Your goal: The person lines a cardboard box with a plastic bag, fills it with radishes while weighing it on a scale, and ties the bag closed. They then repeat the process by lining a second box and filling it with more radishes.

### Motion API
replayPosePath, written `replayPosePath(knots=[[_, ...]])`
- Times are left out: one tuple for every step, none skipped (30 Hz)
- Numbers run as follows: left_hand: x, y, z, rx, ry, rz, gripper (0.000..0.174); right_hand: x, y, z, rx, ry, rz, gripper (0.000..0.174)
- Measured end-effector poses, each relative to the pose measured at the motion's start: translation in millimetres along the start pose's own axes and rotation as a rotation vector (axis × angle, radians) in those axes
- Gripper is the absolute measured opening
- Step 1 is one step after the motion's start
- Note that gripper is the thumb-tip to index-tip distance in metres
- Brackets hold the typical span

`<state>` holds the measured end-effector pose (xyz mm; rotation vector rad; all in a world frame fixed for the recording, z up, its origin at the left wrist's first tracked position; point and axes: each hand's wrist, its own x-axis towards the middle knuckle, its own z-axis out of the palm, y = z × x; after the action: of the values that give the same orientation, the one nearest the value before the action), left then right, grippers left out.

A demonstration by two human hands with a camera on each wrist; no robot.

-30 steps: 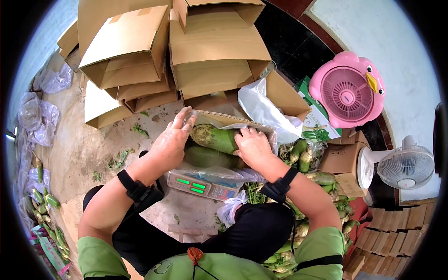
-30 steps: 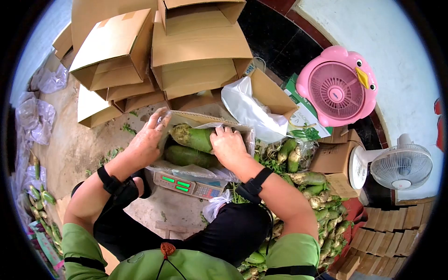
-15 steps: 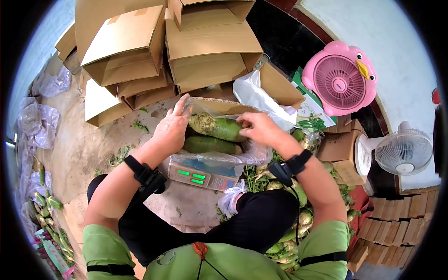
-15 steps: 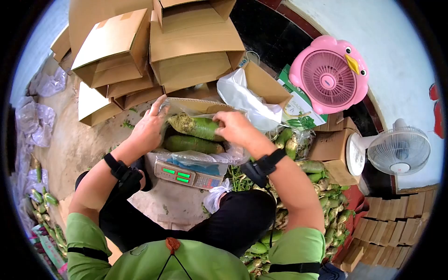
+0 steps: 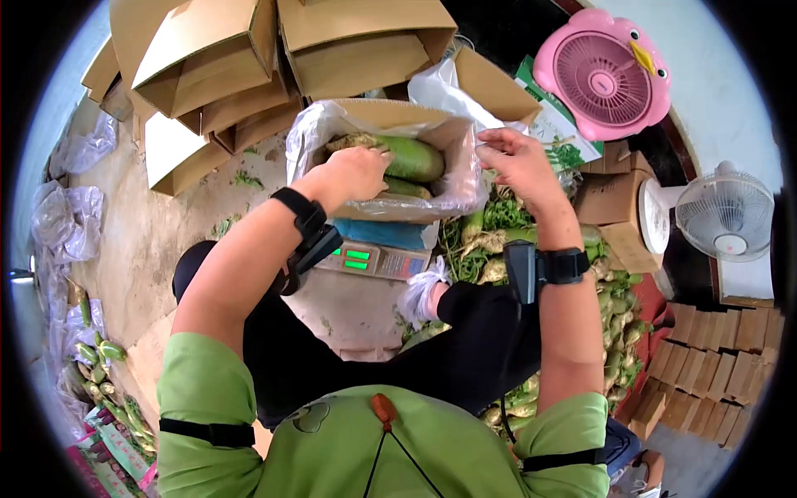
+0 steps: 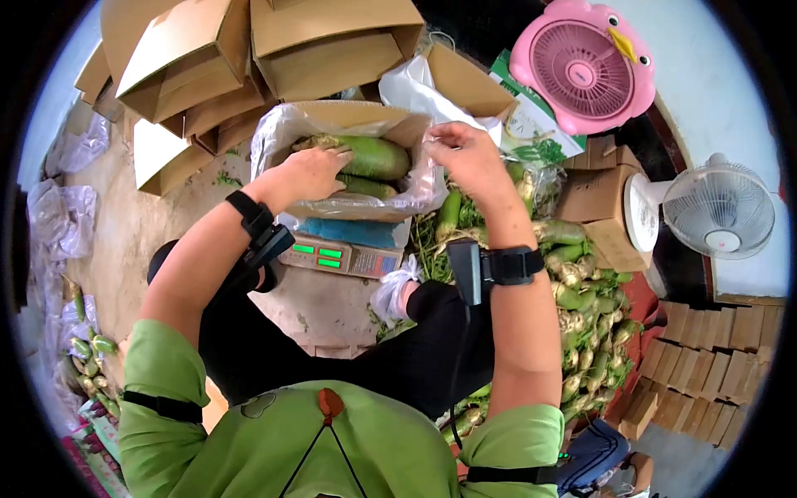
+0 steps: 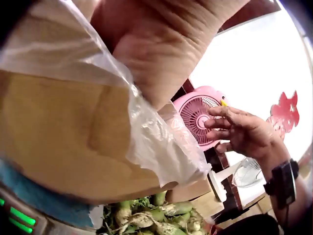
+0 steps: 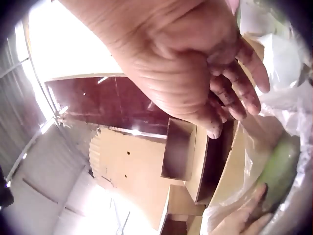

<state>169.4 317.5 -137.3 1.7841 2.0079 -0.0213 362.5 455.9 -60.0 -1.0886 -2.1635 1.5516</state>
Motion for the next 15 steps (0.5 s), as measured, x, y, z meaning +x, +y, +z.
replayPosePath(knots=[[5.0, -5.5, 7.2, -0.008, -0.011, -0.007, 0.059, -1.9, 7.8, -3.6, 0.019, 0.022, -0.027, 0.029], [2.8, -4.7, 6.5, -0.009, -0.017, -0.006, 0.059, -4.2, 12.3, -7.8, 0.022, 0.022, -0.022, 0.029], [-0.5, -3.0, 4.0, -0.013, -0.001, -0.006, 0.06, -7.0, 16.5, -11.6, 0.025, 0.061, 0.034, 0.03], [-3.5, -2.9, 3.4, -0.017, 0.015, -0.008, 0.06, -9.1, 20.9, -14.5, 0.028, 0.098, 0.088, 0.031], [-0.5, -16.0, 19.3, -0.049, 0.18, 0.08, 0.053, -9.4, 26.8, -16.5, 0.047, 0.115, 0.103, 0.032], [0.7, -16.7, 13.0, -0.048, 0.176, 0.074, 0.053, -7.6, 33.8, -20.2, 0.051, 0.109, 0.104, 0.032], [0.0, -14.3, 0.0, -0.051, 0.164, 0.053, 0.046, -3.7, 40.9, -24.7, -0.018, 0.096, 0.14, 0.034], [-3.9, -12.4, -11.6, -0.052, 0.149, 0.033, 0.04, -0.2, 45.9, -27.6, -0.084, 0.083, 0.178, 0.036], [-11.1, -10.2, -22.9, -0.094, 0.292, 0.04, 0.03, 3.5, 48.1, -28.7, -0.089, 0.09, 0.219, 0.038], [-17.4, -10.4, -37.5, -0.167, 0.373, 0.018, 0.029, 6.7, 49.8, -28.4, -0.083, 0.087, 0.219, 0.038], [-21.2, -17.4, -45.3, -0.13, 0.537, 0.076, 0.029, 9.6, 51.6, -28.5, -0.07, 0.099, 0.249, 0.038], [-27.2, -24.0, -52.8, -0.209, 0.678, 0.079, 0.029, 11.9, 53.3, -28.5, -0.058, 0.11, 0.28, 0.038], [-34.6, -28.9, -61.4, -0.337, 0.721, 0.01, 0.031, 13.7, 54.6, -28.0, -0.054, 0.09, 0.301, 0.04], [-41.1, -35.7, -67.3, -0.461, 0.764, -0.06, 0.034, 16.8, 57.3, -27.1, -0.051, 0.084, 0.301, 0.04], [-42.7, -51.6, -63.8, -0.527, 0.804, -0.119, 0.036, 20.3, 61.6, -25.8, -0.011, 0.068, 0.339, 0.043]])
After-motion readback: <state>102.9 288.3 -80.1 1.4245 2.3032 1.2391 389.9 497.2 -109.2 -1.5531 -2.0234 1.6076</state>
